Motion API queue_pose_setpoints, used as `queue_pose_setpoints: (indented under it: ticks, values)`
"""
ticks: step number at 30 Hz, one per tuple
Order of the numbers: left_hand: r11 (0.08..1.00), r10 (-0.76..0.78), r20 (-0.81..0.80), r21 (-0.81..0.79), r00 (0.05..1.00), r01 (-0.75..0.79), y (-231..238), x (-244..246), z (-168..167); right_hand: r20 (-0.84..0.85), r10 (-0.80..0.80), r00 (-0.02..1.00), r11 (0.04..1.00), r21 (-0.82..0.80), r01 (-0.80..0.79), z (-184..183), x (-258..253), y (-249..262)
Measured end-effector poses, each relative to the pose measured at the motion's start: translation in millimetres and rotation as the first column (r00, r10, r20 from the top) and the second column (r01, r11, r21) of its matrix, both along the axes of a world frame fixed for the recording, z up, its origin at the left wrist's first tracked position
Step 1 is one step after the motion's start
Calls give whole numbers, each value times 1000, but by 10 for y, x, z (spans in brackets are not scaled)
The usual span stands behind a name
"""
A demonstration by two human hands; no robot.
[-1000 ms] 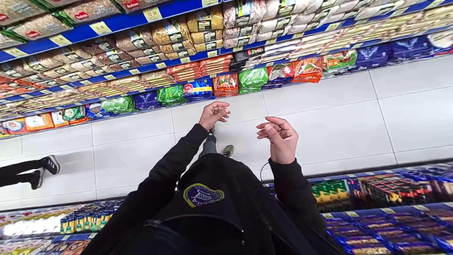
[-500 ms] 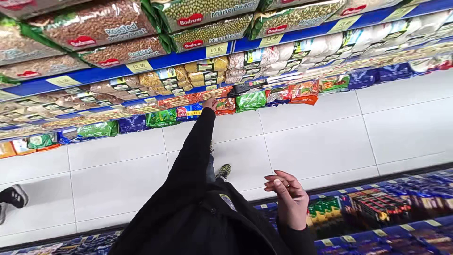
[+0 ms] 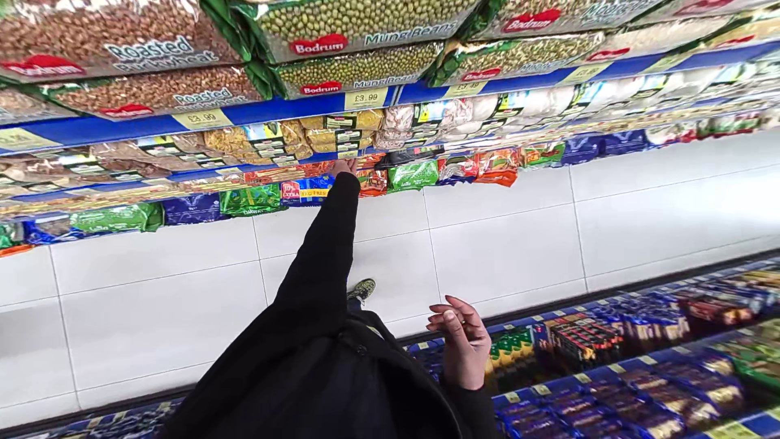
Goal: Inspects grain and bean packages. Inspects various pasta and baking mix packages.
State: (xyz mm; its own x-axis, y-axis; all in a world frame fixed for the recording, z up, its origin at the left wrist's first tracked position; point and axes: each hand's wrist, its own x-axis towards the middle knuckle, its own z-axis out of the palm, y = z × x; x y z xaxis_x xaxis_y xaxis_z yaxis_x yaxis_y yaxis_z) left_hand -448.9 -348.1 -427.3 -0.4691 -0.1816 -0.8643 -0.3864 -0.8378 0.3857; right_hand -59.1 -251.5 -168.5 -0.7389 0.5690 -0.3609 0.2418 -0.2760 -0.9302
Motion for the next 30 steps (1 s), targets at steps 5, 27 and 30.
queue_pose_setpoints:
  ticks: [5,27,30]
  values:
    - [1000,-16,8,-9,1000,16,17,-37,-66,-39,-9,999,1000,-23,8,-42,-17,10]
    - [998,-23,-113,54,993,29,-168,501,-299,-29,75,997,997,-20,-75,-156,-76,-51]
    - [996,-83,-99,18,992,86,-252,628,-213,-47,88,995,996,-19,-89,-189,-69,-64]
